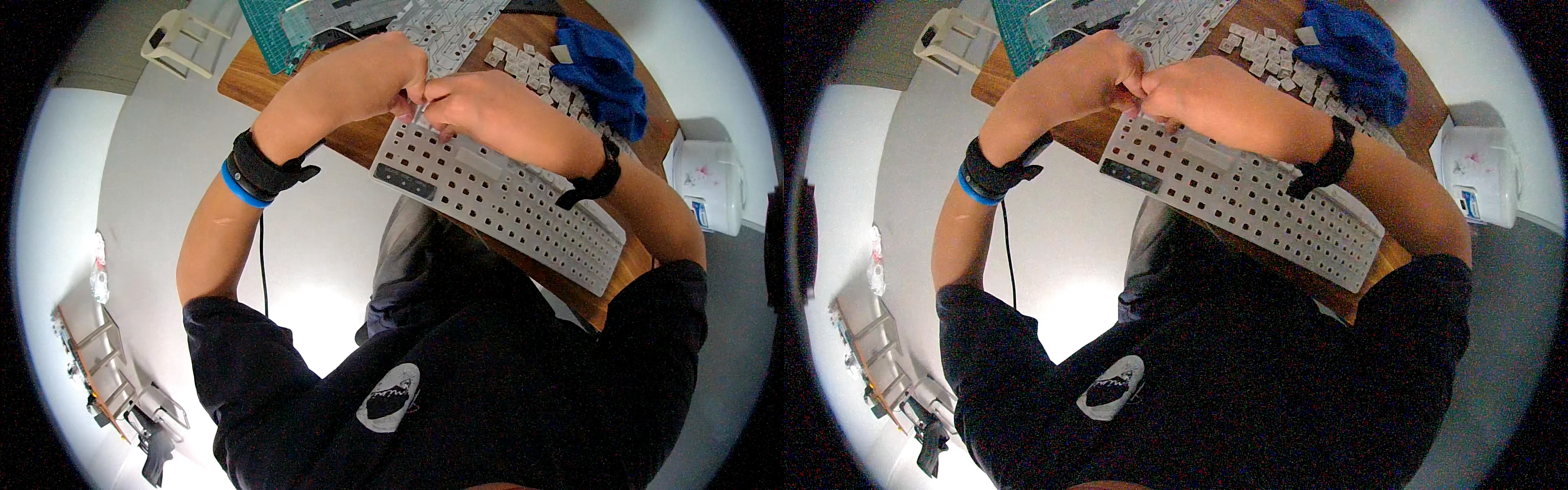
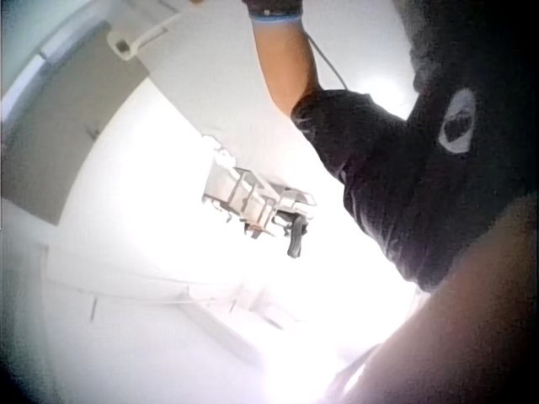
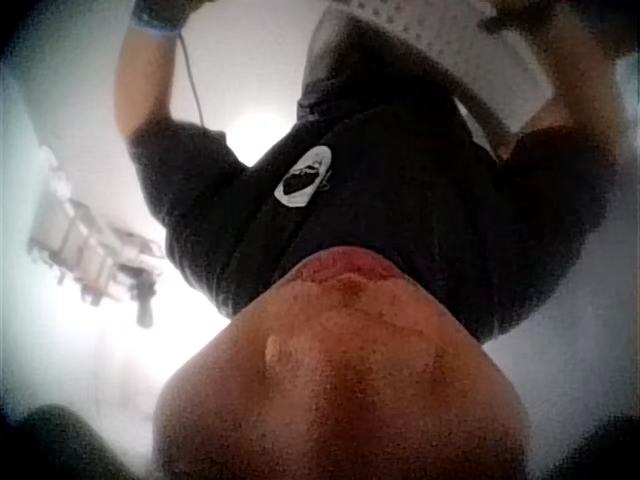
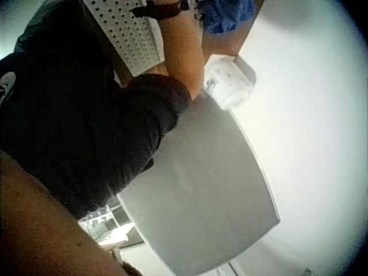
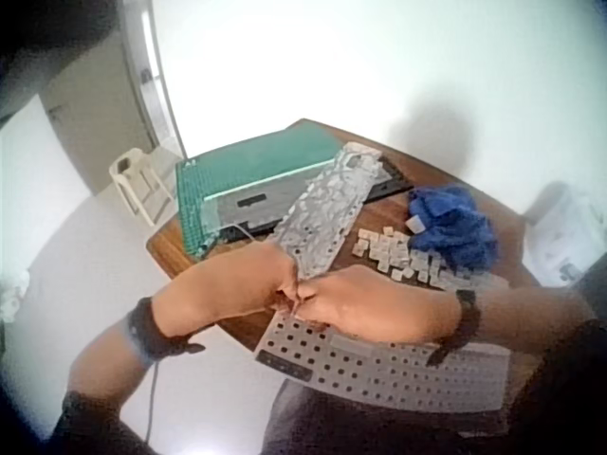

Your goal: The person cleans individual white keycaps with a blue cloth and places them onto a white keyboard base. The person repeatedly wipes keycaps and installs them into the keyboard one by one.

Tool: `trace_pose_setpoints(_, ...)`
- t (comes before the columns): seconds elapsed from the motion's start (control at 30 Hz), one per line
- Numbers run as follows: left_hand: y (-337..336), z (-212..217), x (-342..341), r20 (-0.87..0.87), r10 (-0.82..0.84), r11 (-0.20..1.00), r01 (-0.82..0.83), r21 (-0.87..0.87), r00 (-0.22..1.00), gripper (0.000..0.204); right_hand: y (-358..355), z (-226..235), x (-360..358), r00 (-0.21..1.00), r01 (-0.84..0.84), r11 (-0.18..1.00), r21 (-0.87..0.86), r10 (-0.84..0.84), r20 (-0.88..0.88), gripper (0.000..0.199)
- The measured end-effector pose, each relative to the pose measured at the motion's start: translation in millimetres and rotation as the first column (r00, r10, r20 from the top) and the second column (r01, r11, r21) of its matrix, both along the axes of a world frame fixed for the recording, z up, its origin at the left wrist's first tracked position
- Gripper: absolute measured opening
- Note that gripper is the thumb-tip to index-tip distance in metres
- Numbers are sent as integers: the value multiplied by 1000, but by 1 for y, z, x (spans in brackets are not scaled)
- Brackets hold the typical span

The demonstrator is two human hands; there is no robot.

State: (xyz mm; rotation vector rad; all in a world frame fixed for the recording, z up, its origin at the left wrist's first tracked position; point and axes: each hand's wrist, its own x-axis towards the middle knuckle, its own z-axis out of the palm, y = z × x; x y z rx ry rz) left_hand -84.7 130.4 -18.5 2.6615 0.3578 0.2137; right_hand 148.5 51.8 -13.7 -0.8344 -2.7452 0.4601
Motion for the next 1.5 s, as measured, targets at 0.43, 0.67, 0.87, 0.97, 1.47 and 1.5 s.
trace_pose_setpoints(0.43,-10,12,1,5,0,998,0,62,1000,17,-35,34,60,985,159,987,28,-157,-71,24)
trace_pose_setpoints(0.67,-13,38,13,-190,62,997,-53,49,980,15,21,8,198,837,459,784,418,-539,93,59)
trace_pose_setpoints(0.87,-14,61,33,-314,66,995,-39,92,947,13,34,25,235,736,614,772,162,-635,236,71)
trace_pose_setpoints(0.97,-1,63,53,-282,-5,991,43,128,959,15,44,13,257,786,575,808,128,-589,188,59)
trace_pose_setpoints(1.47,88,11,201,-13,-190,936,185,300,982,27,78,113,353,577,816,557,155,-795,-185,19)
trace_pose_setpoints(1.5,91,8,202,-29,-188,940,188,284,982,28,87,112,367,582,809,533,248,-786,-210,18)
